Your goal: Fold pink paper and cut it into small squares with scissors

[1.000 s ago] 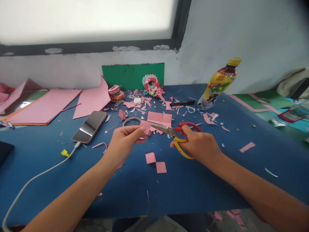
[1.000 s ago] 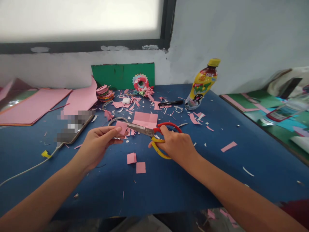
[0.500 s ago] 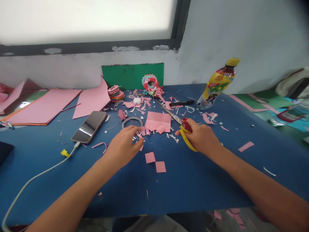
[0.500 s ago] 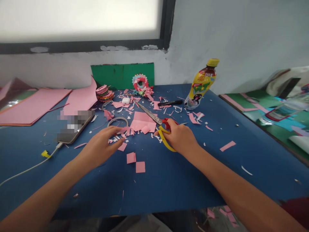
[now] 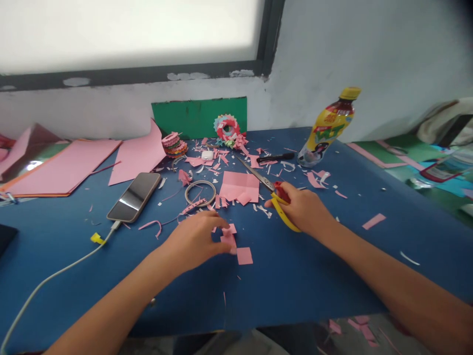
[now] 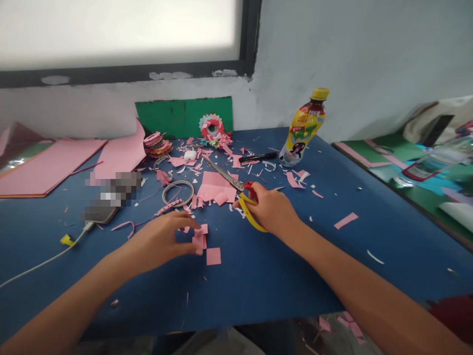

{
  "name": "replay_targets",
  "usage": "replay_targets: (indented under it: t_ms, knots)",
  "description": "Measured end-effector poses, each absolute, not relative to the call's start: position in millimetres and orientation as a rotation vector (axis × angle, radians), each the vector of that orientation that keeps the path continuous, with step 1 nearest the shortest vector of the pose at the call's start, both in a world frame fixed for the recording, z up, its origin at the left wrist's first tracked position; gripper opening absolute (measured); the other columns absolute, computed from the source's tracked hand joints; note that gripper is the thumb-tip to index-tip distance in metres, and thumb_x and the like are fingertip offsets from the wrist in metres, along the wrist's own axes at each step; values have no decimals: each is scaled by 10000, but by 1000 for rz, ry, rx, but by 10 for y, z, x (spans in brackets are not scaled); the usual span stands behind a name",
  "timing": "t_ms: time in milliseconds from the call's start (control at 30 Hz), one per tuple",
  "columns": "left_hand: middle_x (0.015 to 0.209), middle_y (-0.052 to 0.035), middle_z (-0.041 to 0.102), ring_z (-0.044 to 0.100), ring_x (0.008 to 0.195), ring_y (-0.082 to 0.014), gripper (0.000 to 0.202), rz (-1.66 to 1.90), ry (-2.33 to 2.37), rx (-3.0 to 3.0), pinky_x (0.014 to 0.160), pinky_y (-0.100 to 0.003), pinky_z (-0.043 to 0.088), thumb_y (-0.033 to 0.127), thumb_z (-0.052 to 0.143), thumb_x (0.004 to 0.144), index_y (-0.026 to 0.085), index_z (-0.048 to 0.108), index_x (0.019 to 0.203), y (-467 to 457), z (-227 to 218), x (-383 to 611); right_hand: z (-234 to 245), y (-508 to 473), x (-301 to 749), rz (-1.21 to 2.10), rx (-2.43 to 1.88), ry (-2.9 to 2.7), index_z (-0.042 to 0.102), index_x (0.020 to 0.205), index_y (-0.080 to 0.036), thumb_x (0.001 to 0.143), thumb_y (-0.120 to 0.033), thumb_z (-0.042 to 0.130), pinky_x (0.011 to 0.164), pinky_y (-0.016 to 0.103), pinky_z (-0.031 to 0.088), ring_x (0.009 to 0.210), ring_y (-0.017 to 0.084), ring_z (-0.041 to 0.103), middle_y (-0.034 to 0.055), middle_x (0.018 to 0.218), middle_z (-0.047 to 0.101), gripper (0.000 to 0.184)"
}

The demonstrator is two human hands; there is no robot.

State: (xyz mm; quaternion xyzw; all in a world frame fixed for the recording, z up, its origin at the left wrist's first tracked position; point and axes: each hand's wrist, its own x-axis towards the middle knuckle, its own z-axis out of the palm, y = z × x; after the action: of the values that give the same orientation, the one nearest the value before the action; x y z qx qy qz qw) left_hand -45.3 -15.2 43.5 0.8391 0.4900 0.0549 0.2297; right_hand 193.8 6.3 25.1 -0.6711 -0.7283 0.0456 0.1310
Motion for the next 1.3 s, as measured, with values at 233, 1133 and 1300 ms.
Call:
replay_targets:
  t_ms: [233,1133,1300]
  knots:
    - [858,-24,617,579,771,-185,150,55,1260,2392,581,-239,387,261,500,774,230,647,789,-214,426,-427,265,62,1929,237,-1923,-2113,490,762,-209,795,-551,362,455,235,270,533,206,584,41,622,646,367]
    - [836,-56,595,566,667,-173,116,174,1370,2327,546,-259,384,206,458,769,177,568,750,-251,427,-413,175,98,1969,899,-1588,-1938,436,724,-203,769,-466,430,426,211,278,439,106,429,-31,556,504,267]
    - [759,-13,623,581,643,-153,101,489,1406,2058,571,-250,417,134,475,720,191,538,775,-220,563,-449,97,77,1995,1789,-1204,-1628,330,753,-221,724,-590,428,366,190,217,385,54,211,-97,526,295,383]
